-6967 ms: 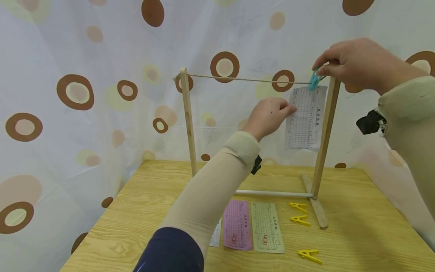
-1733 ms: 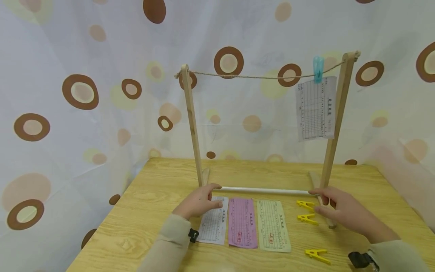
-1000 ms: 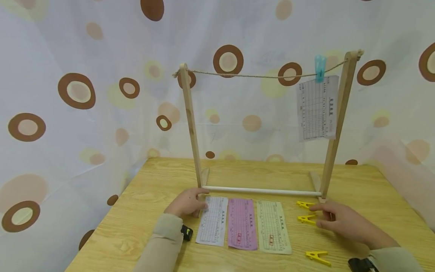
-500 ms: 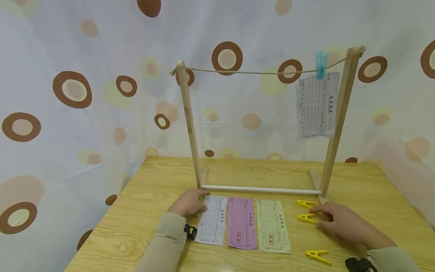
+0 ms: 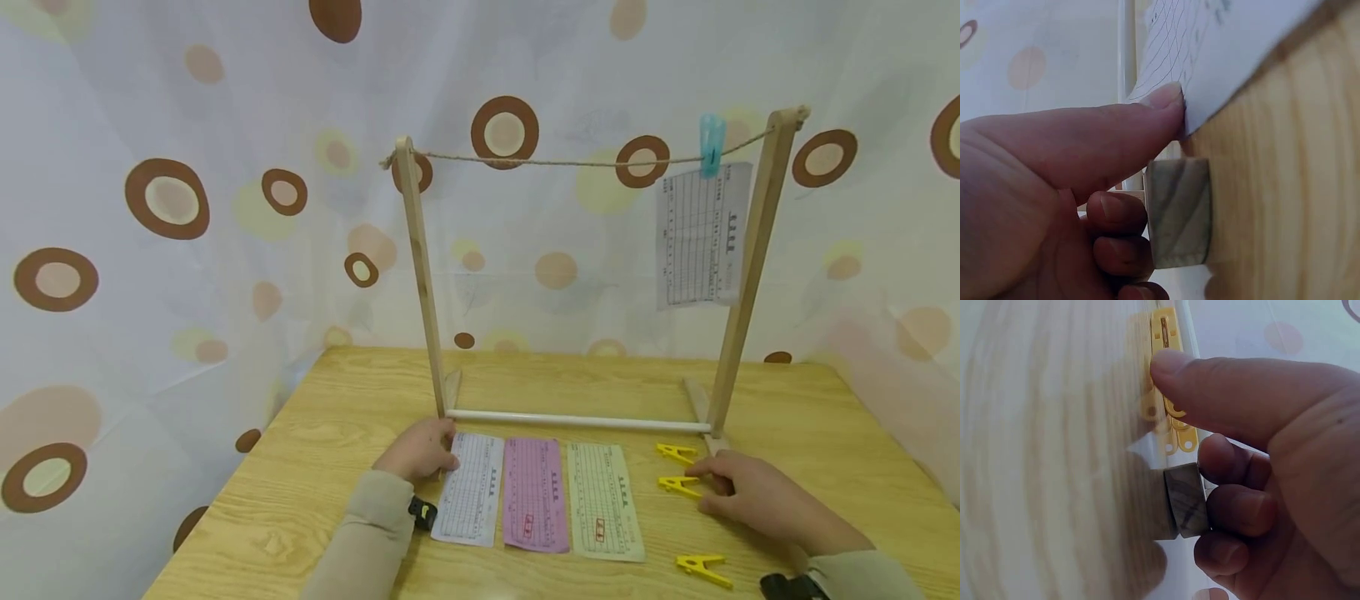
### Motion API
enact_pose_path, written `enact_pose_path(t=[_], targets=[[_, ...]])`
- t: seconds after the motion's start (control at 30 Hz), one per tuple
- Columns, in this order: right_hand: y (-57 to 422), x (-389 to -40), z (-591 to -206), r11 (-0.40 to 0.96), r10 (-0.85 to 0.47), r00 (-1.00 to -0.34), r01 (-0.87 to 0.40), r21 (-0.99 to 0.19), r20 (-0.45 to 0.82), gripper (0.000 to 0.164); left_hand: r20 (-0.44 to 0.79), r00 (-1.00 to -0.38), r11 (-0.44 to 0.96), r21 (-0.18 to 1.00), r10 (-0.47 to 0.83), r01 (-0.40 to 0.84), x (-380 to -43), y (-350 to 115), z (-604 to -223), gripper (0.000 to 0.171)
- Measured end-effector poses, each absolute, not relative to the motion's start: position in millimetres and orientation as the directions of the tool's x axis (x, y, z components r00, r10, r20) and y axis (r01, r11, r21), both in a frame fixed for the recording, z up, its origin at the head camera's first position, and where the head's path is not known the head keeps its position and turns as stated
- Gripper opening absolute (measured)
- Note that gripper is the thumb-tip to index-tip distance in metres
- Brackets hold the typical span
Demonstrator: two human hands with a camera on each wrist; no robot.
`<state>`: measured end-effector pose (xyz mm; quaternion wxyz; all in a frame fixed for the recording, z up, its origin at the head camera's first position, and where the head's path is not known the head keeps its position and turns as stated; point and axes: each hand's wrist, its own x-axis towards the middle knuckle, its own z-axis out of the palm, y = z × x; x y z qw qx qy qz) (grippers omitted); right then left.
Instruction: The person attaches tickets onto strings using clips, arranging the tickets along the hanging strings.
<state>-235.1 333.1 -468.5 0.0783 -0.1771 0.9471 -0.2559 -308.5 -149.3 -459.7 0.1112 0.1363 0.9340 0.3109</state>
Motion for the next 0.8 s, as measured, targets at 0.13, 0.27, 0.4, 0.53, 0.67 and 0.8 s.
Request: enact_pose_path(t=[0.13,0.27,0.4,0.53,0.67,0.8], targets=[[334.7,-233.7,-469.8,0.792,-0.4,-0.915,-0.317,-0.521,-0.051,0.046,-0.137,-0.937,0.774,0.608,0.321,0.176,-307.6,-148.7,-460.7,0.011],[334.5,-233.4,-471.4,0.784,-0.394,-0.917,-0.303,-0.542,-0.058,0.043,-0.119,-0.94,0.788,0.584,0.321,0.195,-305.5,-148.9,-461.8,0.009],[333.5,-233.7,-472.5,0.788,-0.362,-0.929,-0.262,-0.558,-0.076,0.039,-0.099,-0.94,0.796,0.565,0.328,0.218,-305.0,-149.2,-462.1,0.016],[332.5,-233.7,-472.0,0.801,-0.344,-0.937,-0.256,-0.541,-0.065,0.036,-0.09,-0.94,0.784,0.582,0.328,0.218,-303.4,-149.1,-456.6,0.016],[330.9,-233.2,-469.3,0.803,-0.335,-0.941,-0.263,-0.535,-0.041,0.033,-0.075,-0.947,0.793,0.57,0.313,0.217,-303.7,-149.8,-452.3,0.008],[330.0,-232.2,-465.9,0.785,-0.338,-0.941,-0.261,-0.562,-0.036,0.033,-0.06,-0.946,0.814,0.529,0.319,0.241,-305.5,-151.0,-450.2,0.011]])
